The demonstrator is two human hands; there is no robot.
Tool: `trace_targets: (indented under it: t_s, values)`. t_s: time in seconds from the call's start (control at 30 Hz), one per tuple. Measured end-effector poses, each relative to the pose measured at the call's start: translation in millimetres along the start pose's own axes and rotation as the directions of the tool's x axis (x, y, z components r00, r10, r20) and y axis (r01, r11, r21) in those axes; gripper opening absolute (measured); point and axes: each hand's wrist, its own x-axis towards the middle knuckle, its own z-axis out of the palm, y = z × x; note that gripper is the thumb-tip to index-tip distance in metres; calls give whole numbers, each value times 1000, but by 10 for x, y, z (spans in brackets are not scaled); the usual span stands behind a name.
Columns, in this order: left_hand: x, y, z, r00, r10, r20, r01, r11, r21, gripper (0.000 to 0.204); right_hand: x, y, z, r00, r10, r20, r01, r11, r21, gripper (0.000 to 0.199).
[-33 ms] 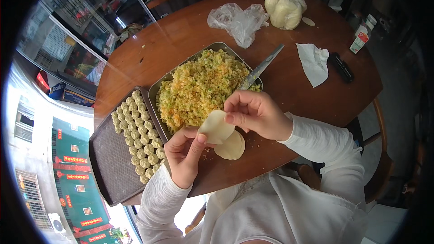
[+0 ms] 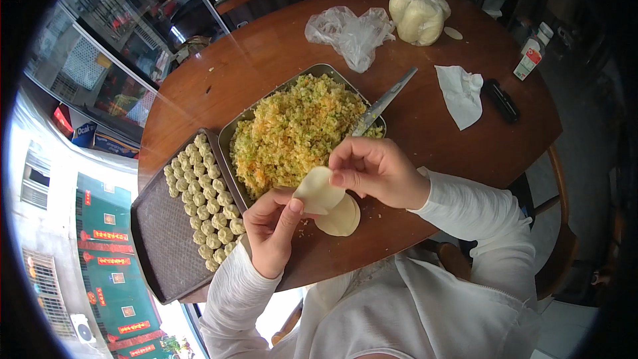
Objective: Filling and folding dumpling wrappers with a vegetable and egg mixture.
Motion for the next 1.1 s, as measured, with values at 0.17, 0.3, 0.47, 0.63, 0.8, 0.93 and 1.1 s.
trace_targets:
  t_s: [0.17, 0.3, 0.47, 0.63, 0.8, 0.93, 1.1]
  values:
    - [-1, -18, 8, 998, -69, 7, 67, 985, 162, 20, -47, 10, 43, 993, -68, 96, 85, 979, -184, 11]
    - [26, -15, 43, 989, -130, -75, 135, 988, 70, 22, -11, 26, -16, 1000, -17, 5, 18, 998, -54, 12]
    - [33, 32, 26, 980, -168, -102, 170, 985, 6, 29, 102, -180, -285, 872, -303, -383, 258, 952, -165, 12]
    - [70, 64, 38, 975, -215, -62, 198, 957, -212, 33, 144, -348, -954, 445, -289, -848, 565, 825, 15, 17]
    - [69, 56, 61, 960, -276, 43, 279, 947, -158, 25, 189, -233, -927, 566, 53, -823, 388, 863, 323, 25]
    - [43, 24, -11, 923, -308, 232, 349, 923, -161, 22, 172, -130, -949, 717, 67, -694, 219, 923, 316, 29]
    - [39, 66, 12, 866, -402, 298, 459, 875, -151, 23, 184, -233, -763, 802, -105, -588, 167, 985, 51, 29]
